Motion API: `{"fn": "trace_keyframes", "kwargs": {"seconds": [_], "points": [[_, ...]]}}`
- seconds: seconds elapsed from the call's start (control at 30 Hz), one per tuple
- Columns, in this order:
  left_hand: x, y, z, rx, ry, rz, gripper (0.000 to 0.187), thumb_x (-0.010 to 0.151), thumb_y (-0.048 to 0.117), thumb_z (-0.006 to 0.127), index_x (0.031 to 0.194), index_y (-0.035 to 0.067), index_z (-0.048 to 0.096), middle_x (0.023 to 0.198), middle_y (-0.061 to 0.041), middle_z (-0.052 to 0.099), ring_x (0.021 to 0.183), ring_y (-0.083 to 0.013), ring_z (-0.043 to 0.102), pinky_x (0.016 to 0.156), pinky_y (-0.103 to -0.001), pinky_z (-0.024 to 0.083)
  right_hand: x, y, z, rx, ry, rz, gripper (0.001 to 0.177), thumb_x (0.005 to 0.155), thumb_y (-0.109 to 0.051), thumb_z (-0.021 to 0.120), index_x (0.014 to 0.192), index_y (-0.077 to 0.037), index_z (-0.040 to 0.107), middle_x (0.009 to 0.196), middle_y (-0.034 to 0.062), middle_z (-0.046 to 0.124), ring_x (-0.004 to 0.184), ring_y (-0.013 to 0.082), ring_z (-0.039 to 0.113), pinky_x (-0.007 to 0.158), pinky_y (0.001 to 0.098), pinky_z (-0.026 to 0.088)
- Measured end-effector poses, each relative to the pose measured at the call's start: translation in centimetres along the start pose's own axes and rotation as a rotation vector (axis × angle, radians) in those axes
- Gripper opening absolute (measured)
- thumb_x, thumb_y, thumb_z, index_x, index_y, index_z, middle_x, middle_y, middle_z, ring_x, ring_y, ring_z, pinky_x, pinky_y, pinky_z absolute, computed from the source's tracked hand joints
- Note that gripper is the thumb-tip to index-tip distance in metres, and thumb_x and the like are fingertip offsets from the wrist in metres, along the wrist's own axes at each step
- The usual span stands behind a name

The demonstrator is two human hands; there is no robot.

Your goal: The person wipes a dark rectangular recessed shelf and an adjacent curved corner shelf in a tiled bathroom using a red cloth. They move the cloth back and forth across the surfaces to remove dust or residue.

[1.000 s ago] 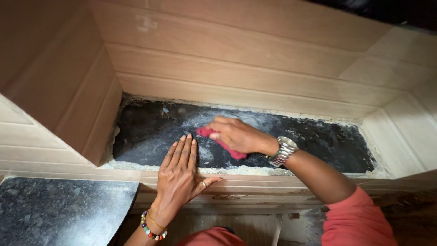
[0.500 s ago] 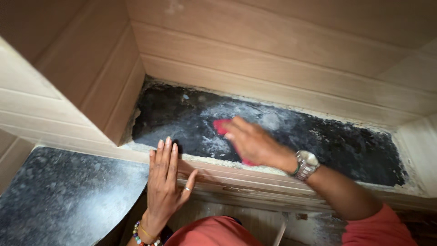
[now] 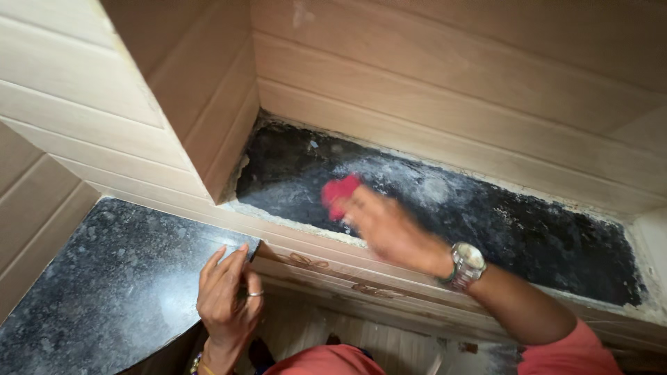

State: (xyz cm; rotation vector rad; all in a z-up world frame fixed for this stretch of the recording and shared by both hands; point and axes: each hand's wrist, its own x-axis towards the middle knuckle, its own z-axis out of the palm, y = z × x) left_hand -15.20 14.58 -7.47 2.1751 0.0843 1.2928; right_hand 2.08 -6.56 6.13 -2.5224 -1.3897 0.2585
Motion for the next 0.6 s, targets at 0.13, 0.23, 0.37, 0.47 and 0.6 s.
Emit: {"fn": "trace_keyframes", "kwargs": {"seconds": [0.13, 0.23, 0.37, 0.47, 0.6], "points": [[0.8, 0.2, 1.3, 0.005, -0.085, 0.043, 0.042, 0.082, 0.002, 0.071, 0.124, -0.005, 0.066, 0.121, -0.021, 0.069, 0.118, -0.0361, 0.067, 0.107, -0.047, 0.051, -0.7, -2.3, 1.4, 0.281, 0.128, -0.545, 0.034, 0.099, -0.008, 0.059, 0.133, -0.006, 0.063, 0.104, 0.0085, 0.062, 0.085, 0.0213, 0.070, 0.071, 0.0332, 0.062], [1.5, 0.8, 2.1, -0.007, -0.138, 0.093, 0.052, 0.082, 0.007, 0.072, 0.131, -0.005, 0.062, 0.134, -0.024, 0.061, 0.130, -0.0400, 0.058, 0.109, -0.048, 0.049, 0.6, -0.5, -1.0, 0.157, 0.084, 0.007, 0.041, 0.104, -0.003, 0.047, 0.131, -0.020, 0.072, 0.105, 0.0049, 0.064, 0.051, 0.0183, 0.062, 0.048, 0.0270, 0.056], [2.0, 1.7, 2.0, 0.013, -0.163, 0.109, 0.058, 0.082, 0.015, 0.073, 0.135, -0.002, 0.059, 0.142, -0.023, 0.055, 0.136, -0.0411, 0.050, 0.112, -0.051, 0.043, 3.2, 4.1, -4.1, -0.109, 0.181, 0.246, 0.027, 0.105, -0.006, 0.050, 0.128, -0.008, 0.065, 0.084, 0.0171, 0.060, 0.058, 0.0215, 0.061, 0.050, 0.0347, 0.053], [2.3, 1.5, 2.3, 0.020, -0.172, 0.143, 0.064, 0.082, 0.019, 0.073, 0.140, -0.002, 0.054, 0.148, -0.024, 0.050, 0.141, -0.0438, 0.043, 0.117, -0.056, 0.033, 3.9, 4.2, -2.0, -0.236, 0.300, -0.042, 0.041, 0.087, 0.003, 0.055, 0.124, -0.008, 0.066, 0.093, 0.0147, 0.060, 0.071, 0.0239, 0.064, 0.056, 0.0373, 0.055], [1.9, 0.6, 3.8, 0.050, -0.179, 0.146, 0.071, 0.082, 0.019, 0.071, 0.146, 0.001, 0.048, 0.153, -0.023, 0.044, 0.145, -0.0427, 0.037, 0.120, -0.059, 0.027, 4.1, 1.2, 1.1, 0.120, 0.113, -0.229, 0.036, 0.088, 0.000, 0.061, 0.121, -0.011, 0.069, 0.106, 0.0105, 0.063, 0.087, 0.0239, 0.067, 0.072, 0.0387, 0.059]]}}
